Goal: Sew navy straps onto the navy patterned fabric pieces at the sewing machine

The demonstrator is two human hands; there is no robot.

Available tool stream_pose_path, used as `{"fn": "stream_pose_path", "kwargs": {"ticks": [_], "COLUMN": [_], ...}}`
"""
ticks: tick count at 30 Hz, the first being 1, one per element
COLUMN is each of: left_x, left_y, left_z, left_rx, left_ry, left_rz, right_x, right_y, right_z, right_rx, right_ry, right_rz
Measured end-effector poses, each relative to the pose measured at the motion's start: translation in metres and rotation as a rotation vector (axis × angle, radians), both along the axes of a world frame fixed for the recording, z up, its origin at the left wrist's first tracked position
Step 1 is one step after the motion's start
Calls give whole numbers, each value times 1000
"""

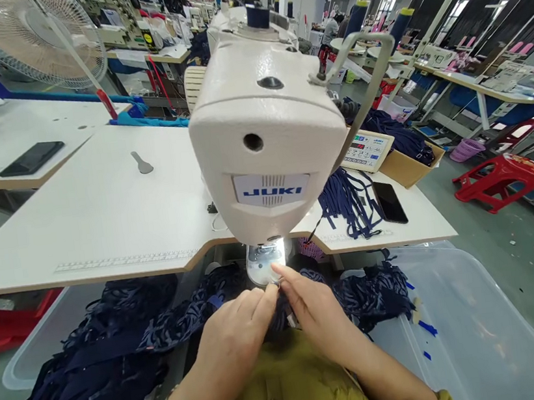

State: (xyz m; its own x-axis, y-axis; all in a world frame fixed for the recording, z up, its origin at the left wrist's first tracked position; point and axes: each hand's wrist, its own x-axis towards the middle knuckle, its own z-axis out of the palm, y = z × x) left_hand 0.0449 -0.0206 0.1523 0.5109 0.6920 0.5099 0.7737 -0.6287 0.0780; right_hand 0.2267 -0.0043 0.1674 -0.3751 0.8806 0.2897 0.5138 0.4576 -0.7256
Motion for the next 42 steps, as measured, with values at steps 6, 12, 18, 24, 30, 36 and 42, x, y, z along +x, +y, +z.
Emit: {"fn": "stream_pose_path", "kwargs": {"ticks": [6, 12, 18, 24, 30, 36, 42], "left_x": [4, 13, 8, 3, -2, -4, 15], "left_y": [3, 4, 6, 6, 20, 25, 22], "left_z": [4, 2, -2, 9, 4, -21, -34], "left_rx": [-28, -66, -135, -347, -492, -682, -1070], "left_ry": [-52, -174, -184, -57, -85, -290, -649], "left_rz": [0, 8, -26, -30, -74, 68, -5], "right_x": [14, 5, 13, 26, 35, 39, 19], "right_y": [2, 6, 10, 3, 2, 13, 3], "right_z": [9, -6, -12, -1, -13, -48, -62], "right_rx": [-155, -34, -6, 313, -12, -656, -839], "right_ry": [101, 258, 151, -460, -270, 324, 783], "right_rz": [47, -229, -130, 126, 182, 20, -66]}}
